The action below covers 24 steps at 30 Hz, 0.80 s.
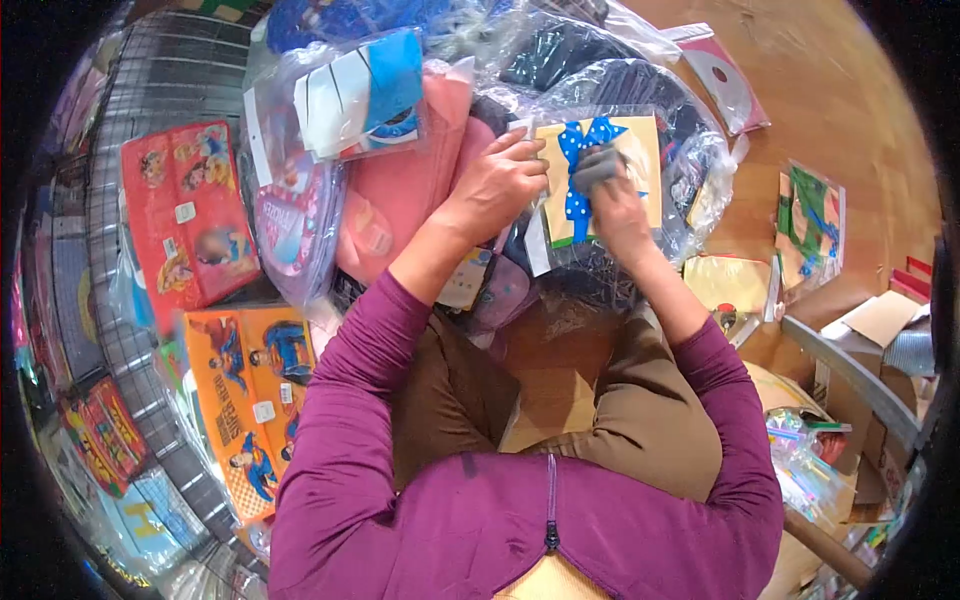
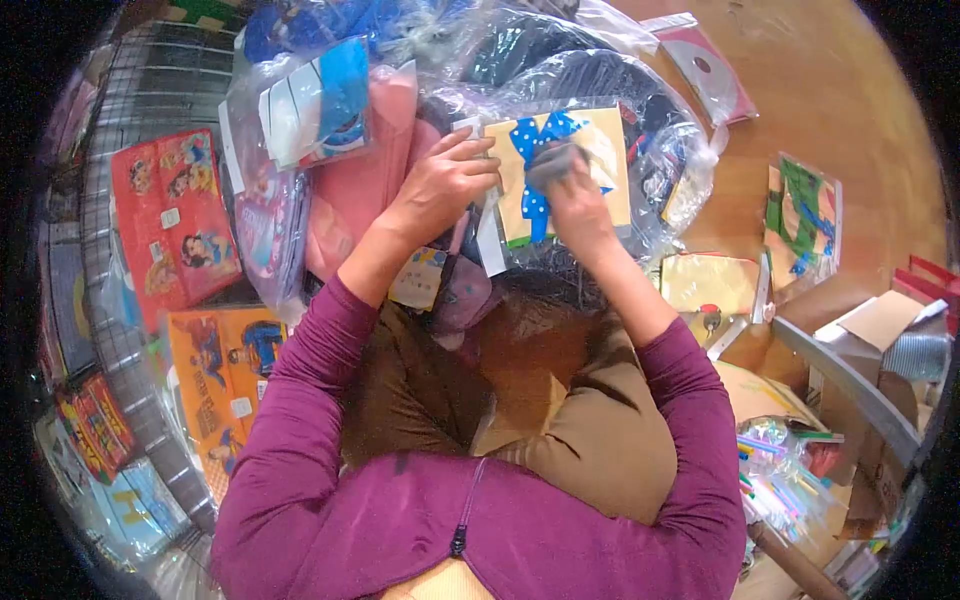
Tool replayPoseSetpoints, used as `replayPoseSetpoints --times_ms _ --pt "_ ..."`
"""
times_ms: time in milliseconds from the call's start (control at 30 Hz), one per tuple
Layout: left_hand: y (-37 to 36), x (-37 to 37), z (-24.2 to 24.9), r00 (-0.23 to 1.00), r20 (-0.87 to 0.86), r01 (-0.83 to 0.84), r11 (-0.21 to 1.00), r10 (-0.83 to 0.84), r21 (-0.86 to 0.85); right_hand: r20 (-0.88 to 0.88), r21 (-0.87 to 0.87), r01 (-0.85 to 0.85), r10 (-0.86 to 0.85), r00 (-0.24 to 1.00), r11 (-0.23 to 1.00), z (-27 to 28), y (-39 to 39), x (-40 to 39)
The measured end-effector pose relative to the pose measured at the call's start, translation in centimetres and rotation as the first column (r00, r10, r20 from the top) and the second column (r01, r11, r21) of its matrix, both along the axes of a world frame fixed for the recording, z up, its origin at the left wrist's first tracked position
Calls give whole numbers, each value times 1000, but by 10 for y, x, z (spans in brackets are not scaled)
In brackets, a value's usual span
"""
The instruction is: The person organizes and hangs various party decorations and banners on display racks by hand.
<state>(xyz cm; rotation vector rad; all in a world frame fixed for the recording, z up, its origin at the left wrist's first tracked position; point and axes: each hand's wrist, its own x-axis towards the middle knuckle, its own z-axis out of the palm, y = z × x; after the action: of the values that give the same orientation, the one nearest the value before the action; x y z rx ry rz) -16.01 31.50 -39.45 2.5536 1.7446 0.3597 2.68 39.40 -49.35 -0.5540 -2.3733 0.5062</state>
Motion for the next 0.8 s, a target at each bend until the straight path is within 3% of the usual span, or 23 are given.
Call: replayPoseSetpoints --times_ms 67,133,200,267,333,367,400,433,467,500,533,567,600,667,800 --pt "1 -1 -2 999 36 -3 1000 2 7 109 11 155 -155 982 988 -26 16 17" --pt "1 -1 1 999 46 -14 1000 14 9 108 14 260 -260 959 965 -28 29 32" --pt "1 -2 7 996 79 -50 997 44 67 92 -308 313 -300 950 898 -36 42 54" --pt "3 -10 13 987 149 -84 986 62 143 -11 -456 414 -471 882 788 -33 48 76" --pt "8 -16 44 917 396 -182 933 47 312 -56 -564 435 -558 828 702 -43 55 97" --pt "9 -17 67 874 485 -254 893 47 372 -134 -673 359 -583 801 647 -43 57 102" --pt "2 -19 84 818 565 -349 873 107 340 -203 -765 266 -611 765 587 -43 59 107" --pt "-9 -20 109 766 580 -503 821 278 270 -220 -858 160 -630 744 488 -52 64 115" --pt "-7 -26 122 661 728 -543 786 184 295 -192 -805 497 -935 299 324 -69 63 83" --pt "-11 -38 134 559 816 -610 739 147 285 -199 -891 254 -828 525 375 -60 61 98" --pt "-20 -51 149 448 870 -662 731 207 167 -247 -938 -3 -663 707 347 -46 60 116" --pt "-25 -64 160 324 907 -749 659 270 71 -215 -945 27 -682 699 326 -30 56 109" --pt "-33 -85 161 324 906 -754 653 271 74 -235 -943 5 -678 697 332 -35 56 108" --pt "-53 -135 155 335 825 -833 552 454 35 -234 -932 24 -653 720 361 -35 51 104" --pt "-108 -214 126 200 704 -875 447 682 -185 -236 -937 1 -636 735 349 -33 46 97"
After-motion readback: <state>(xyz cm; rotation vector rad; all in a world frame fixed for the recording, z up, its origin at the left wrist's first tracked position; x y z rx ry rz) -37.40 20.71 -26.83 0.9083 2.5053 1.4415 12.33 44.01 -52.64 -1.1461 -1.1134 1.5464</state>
